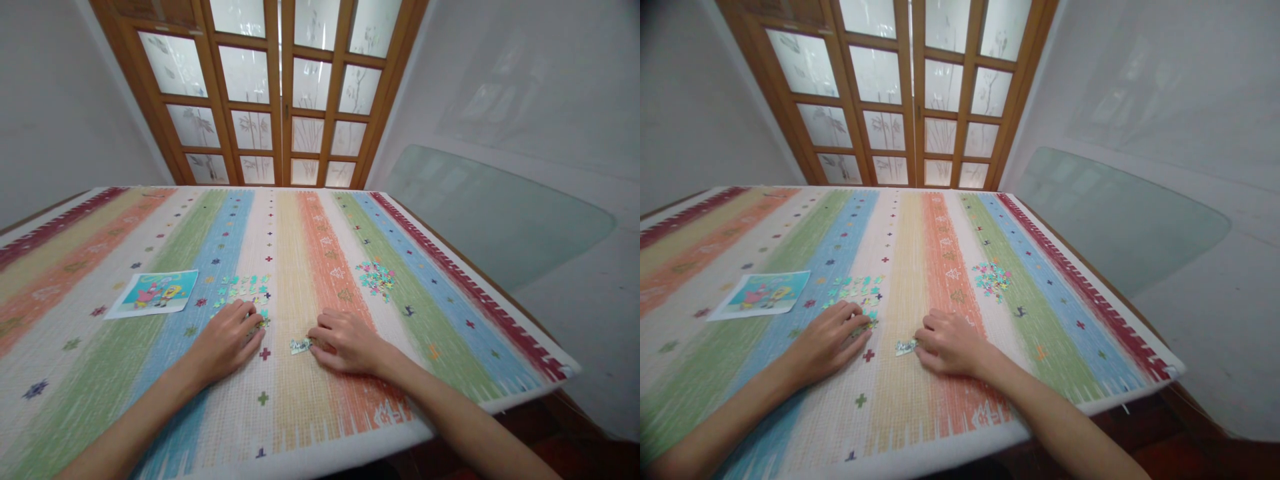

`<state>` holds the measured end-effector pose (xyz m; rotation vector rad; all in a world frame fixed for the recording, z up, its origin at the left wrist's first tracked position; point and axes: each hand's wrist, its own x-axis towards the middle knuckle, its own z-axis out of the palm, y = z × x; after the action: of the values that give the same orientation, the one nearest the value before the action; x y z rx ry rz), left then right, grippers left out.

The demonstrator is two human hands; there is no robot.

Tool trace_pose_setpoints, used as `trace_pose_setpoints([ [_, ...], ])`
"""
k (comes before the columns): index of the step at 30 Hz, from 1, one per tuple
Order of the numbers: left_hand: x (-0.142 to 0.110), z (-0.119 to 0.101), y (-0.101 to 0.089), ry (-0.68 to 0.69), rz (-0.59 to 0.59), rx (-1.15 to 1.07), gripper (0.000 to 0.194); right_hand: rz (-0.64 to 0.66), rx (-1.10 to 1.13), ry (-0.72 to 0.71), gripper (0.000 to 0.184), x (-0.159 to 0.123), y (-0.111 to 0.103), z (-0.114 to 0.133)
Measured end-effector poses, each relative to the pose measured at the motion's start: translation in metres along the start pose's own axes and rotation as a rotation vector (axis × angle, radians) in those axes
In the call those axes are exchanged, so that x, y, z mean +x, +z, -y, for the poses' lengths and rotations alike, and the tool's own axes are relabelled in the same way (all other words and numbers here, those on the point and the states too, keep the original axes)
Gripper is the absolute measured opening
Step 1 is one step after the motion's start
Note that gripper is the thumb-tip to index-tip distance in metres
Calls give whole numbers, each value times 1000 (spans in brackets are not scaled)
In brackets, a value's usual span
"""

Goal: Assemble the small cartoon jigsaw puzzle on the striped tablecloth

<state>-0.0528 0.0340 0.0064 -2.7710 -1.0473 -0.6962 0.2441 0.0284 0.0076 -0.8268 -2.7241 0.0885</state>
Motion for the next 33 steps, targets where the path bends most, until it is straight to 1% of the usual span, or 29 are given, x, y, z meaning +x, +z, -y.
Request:
trace_pose_setpoints([
  [5, 0, -1, 0, -19, -20, -45, 21, -2, 9, -7, 19, 0, 1, 0],
  [11, 0, -3, 0, -44, 18, -132, 17, 0, -1, -13, 20, 0, 1, 0],
  [17, 0, -17, 2, -36, 69, -230, 12, 15, -22, -8, 18, 1, -1, 2],
  [23, 2, -33, 7, -2, 62, -317, 12, 16, -24, -7, 18, 2, -2, 3],
  [30, 3, -37, 12, -16, 51, -321, 14, 17, -24, -11, 19, 2, 0, 2],
  [33, 3, -39, 12, -30, 68, -311, 15, 24, -31, -22, 20, 2, 0, 2],
])
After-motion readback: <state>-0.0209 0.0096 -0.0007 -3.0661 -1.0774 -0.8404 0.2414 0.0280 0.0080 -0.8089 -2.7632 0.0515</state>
